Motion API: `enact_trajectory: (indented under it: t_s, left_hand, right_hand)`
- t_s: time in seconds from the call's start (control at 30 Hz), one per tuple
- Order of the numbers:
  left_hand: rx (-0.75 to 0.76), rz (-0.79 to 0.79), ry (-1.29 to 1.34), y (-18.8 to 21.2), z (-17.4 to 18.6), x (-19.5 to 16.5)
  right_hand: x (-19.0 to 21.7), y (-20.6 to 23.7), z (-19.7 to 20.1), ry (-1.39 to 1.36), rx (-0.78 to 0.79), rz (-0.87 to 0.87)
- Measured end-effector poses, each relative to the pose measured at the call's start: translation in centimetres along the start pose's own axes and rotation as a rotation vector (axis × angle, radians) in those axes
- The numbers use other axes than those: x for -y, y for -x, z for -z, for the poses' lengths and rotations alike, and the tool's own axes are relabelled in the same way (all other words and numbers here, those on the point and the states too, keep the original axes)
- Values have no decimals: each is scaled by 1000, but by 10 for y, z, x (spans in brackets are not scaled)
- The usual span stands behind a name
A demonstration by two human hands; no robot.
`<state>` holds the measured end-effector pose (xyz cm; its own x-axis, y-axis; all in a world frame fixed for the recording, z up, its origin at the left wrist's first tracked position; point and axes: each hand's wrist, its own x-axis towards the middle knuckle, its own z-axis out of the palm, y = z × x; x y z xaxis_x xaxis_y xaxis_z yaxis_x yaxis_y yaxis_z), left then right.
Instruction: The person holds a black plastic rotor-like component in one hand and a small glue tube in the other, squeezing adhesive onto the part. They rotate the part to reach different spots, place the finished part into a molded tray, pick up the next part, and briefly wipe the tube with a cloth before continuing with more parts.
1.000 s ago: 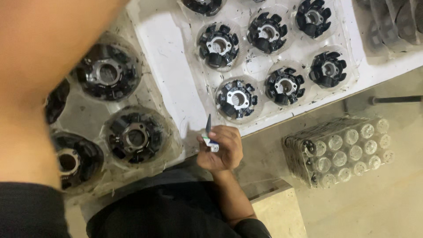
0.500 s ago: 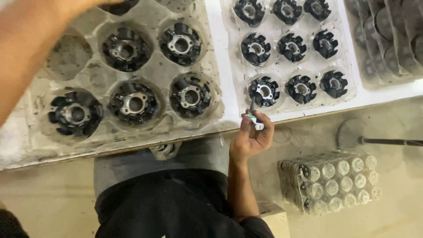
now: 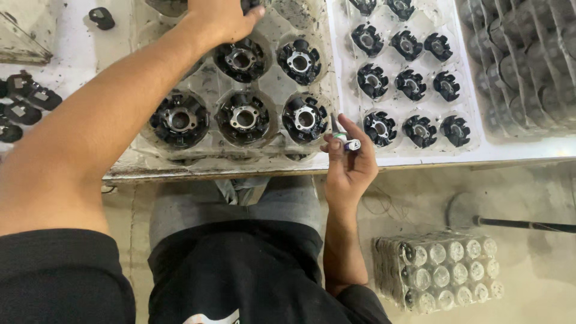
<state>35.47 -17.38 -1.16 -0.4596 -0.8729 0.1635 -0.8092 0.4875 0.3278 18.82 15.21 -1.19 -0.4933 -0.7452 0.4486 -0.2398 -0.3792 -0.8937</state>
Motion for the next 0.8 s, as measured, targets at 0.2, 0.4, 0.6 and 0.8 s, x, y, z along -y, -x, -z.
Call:
enact_trajectory:
  t_s: [0.2,0.4,0.6,0.8]
  left_hand:
    - [-60,-96,495,53,47,-18]
    - [-9,-160,1528,152,84,-33]
    - [-117,-401,2171,141,68,-33]
    - [-254,-449,2009,97,35,-17]
  right_hand:
    - [5,-9,-2,-83,10,6]
    - [-2,-15,-16,-204,65,16]
    - [-2,-27,-50,-144,175,97]
    - [-1,-56,-97,-214,270,87]
